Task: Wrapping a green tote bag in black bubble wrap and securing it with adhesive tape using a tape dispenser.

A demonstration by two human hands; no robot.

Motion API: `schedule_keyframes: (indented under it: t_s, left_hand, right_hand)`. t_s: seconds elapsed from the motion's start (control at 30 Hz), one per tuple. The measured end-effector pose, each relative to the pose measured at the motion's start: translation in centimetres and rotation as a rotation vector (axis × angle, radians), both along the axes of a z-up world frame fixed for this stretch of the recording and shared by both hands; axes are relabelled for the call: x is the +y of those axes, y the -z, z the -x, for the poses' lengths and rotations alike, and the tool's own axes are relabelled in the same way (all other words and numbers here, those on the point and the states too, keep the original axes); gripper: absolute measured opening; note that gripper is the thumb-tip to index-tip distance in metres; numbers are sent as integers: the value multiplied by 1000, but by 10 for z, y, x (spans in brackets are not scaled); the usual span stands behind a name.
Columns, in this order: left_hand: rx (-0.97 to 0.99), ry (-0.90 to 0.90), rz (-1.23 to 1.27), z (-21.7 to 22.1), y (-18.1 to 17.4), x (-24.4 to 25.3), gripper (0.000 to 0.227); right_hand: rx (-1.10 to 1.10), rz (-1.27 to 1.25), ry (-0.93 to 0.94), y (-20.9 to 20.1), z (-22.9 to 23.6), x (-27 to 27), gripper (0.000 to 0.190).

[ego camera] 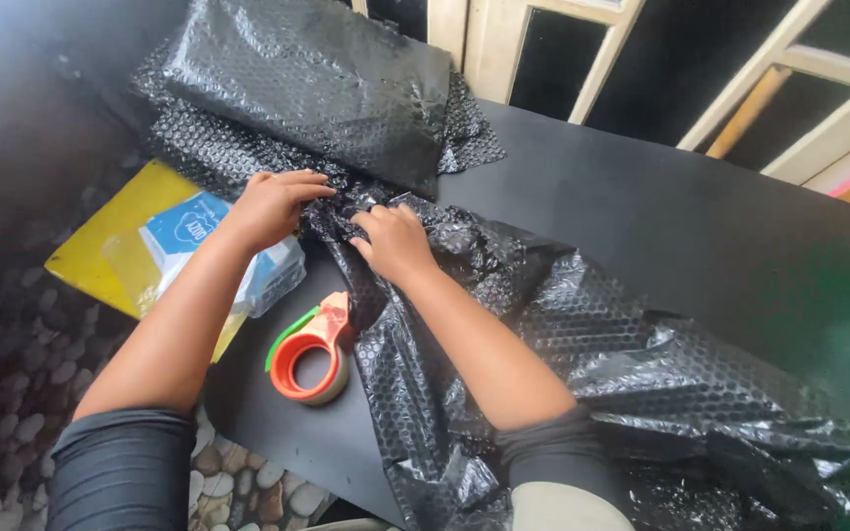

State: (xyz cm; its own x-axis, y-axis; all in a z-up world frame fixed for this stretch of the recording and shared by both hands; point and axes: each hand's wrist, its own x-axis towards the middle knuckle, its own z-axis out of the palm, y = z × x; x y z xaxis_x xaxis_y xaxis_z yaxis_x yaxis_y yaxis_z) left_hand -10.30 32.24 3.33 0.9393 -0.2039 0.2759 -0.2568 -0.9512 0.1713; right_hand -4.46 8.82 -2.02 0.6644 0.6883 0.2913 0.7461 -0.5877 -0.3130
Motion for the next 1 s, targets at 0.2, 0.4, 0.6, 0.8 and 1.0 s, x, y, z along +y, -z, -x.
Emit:
schedule_keyframes:
  t_s: [0.2, 0.4, 0.6, 0.8, 1.0]
  left_hand:
    - [-9, -12, -92, -16, 30, 23, 40]
    - [-106, 18, -149, -36, 48, 39, 30]
    - [-52, 3, -119, -36, 53, 45, 25]
    - [-49, 6, -181, -43, 69, 65, 25]
    - [89, -110, -183, -36, 49, 40, 33]
  right_hand:
    - [-123, -111, -63, 11, 15, -5, 20]
    - [-195, -176, -69, 8, 29, -4, 11]
    - [-287, -195, -84, 15, 41, -9, 9]
    - [-190, -159, -141, -5, 71, -38, 10]
    - [139, -370, -152, -65, 76, -105, 8]
